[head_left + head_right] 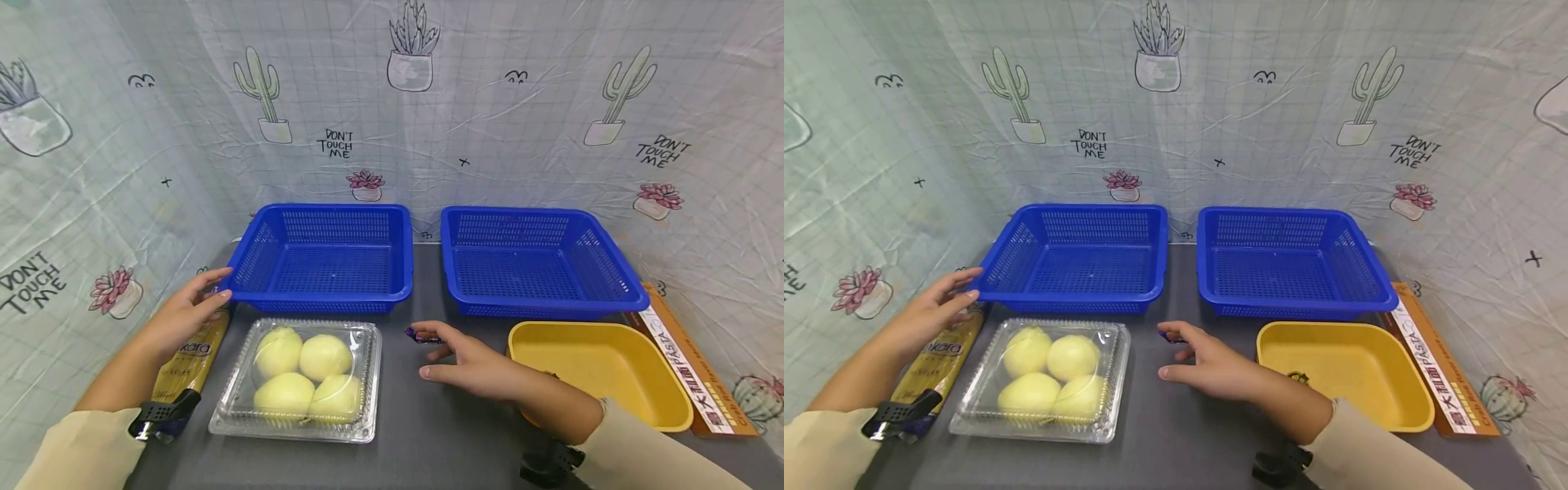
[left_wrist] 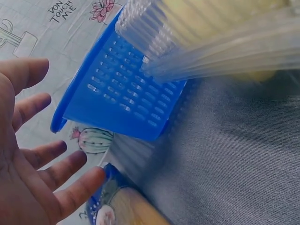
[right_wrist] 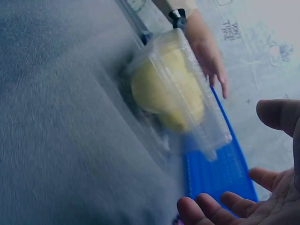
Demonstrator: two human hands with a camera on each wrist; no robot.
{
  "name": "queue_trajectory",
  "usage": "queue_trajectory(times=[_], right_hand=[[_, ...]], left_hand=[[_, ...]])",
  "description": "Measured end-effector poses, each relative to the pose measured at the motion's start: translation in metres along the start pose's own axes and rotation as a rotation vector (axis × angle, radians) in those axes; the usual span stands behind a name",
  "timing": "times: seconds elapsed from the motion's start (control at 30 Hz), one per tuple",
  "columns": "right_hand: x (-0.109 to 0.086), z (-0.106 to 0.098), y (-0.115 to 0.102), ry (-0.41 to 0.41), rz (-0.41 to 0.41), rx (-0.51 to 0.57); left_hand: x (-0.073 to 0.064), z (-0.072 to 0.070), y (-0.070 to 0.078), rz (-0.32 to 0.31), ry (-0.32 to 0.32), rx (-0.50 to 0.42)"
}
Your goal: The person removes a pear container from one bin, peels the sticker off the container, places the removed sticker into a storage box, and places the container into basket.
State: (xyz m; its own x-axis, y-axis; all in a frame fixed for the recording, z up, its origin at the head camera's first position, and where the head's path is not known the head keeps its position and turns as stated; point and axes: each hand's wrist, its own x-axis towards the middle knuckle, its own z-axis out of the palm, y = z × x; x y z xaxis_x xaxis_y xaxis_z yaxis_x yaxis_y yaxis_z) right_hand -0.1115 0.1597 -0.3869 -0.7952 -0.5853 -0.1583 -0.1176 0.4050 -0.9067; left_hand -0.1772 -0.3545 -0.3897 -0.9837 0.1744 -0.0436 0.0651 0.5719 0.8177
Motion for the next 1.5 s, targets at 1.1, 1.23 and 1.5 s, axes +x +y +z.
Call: queue_trajectory(times=[1.1, 1.23, 1.5], right_hand=[[0.057, 0.096, 0.013, 0.152, -0.032, 0.373], [0.058, 0.103, 0.014, 0.179, -0.07, 0.351], [0.058, 0.114, 0.015, 0.179, -0.111, 0.403]], left_hand=[[0.027, 0.015, -0.014, 0.04, -0.023, -0.125], [0.028, 0.016, -0.015, 0.041, -0.028, -0.134], [0.026, 0.015, -0.016, 0.038, -0.039, -0.153]])
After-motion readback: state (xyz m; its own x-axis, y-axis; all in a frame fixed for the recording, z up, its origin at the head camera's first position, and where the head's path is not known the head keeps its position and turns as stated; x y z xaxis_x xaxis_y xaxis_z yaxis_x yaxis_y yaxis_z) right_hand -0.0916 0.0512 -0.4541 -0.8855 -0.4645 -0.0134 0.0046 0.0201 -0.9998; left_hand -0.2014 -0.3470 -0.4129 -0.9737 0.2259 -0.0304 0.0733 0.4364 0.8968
